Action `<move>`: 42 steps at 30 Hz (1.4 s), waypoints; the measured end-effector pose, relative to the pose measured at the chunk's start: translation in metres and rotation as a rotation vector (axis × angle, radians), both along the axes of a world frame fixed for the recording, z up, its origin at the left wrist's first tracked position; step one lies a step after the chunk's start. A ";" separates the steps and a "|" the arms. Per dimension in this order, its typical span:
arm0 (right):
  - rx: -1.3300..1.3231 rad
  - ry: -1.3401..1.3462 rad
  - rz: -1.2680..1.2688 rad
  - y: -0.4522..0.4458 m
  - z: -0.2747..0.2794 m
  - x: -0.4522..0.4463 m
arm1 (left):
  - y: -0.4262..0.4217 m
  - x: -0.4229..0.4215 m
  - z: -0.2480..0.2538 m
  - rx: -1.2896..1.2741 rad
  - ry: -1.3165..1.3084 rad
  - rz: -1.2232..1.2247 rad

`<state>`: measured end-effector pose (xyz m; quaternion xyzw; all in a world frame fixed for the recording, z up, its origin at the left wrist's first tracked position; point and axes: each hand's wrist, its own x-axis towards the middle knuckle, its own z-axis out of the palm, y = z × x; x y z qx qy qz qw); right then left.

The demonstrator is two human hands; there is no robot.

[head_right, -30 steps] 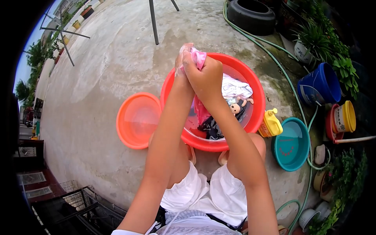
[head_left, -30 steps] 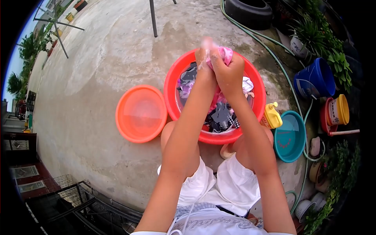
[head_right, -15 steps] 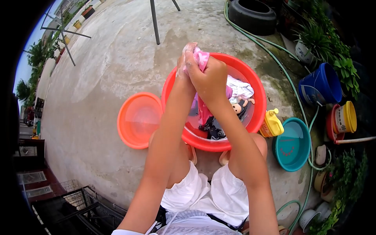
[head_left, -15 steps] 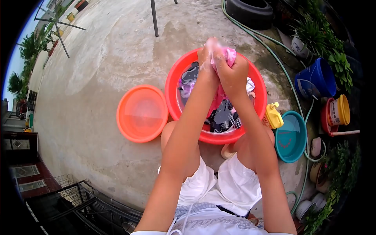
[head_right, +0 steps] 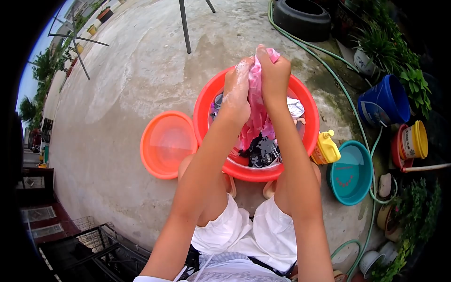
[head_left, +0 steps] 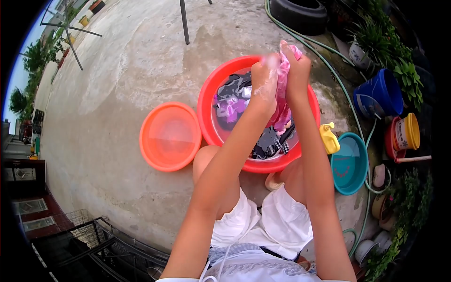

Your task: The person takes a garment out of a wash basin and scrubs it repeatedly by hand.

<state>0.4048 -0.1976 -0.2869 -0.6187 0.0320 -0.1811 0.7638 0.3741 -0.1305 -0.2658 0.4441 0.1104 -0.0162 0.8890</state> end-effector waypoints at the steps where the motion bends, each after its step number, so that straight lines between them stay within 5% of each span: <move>1: -0.026 -0.014 -0.003 0.006 0.007 -0.007 | 0.004 0.003 0.002 -0.051 0.069 -0.018; 4: -0.277 -0.102 0.014 0.025 0.014 -0.026 | 0.017 0.015 -0.017 -0.291 -0.123 -0.014; 7: -0.479 -0.194 -0.004 0.041 0.009 -0.042 | 0.034 0.035 -0.025 -0.242 0.104 -0.086; 12: -0.169 -0.054 -0.016 0.021 0.008 -0.019 | 0.012 0.011 -0.014 -0.098 -0.112 0.013; 17: 0.048 0.038 -0.020 -0.003 0.003 0.002 | -0.005 -0.007 0.003 0.116 0.001 -0.030; 24: -0.341 -0.141 -0.046 0.028 0.013 -0.030 | 0.019 0.027 -0.026 -0.281 -0.073 -0.098; 25: -0.412 -0.200 -0.047 0.034 0.010 -0.037 | 0.025 0.034 -0.024 -0.158 0.154 -0.094; 27: -0.570 -0.281 -0.088 0.039 0.009 -0.040 | 0.027 0.033 -0.023 -0.186 0.135 -0.114; 32: -0.259 -0.100 -0.093 0.018 0.013 -0.022 | 0.002 0.012 -0.012 -0.116 0.008 0.044; 36: -0.098 -0.028 -0.080 -0.005 0.003 0.002 | -0.004 -0.007 0.002 0.170 0.016 -0.055; 42: -0.305 -0.143 -0.068 0.012 0.007 -0.012 | 0.005 0.010 -0.015 -0.102 -0.036 0.016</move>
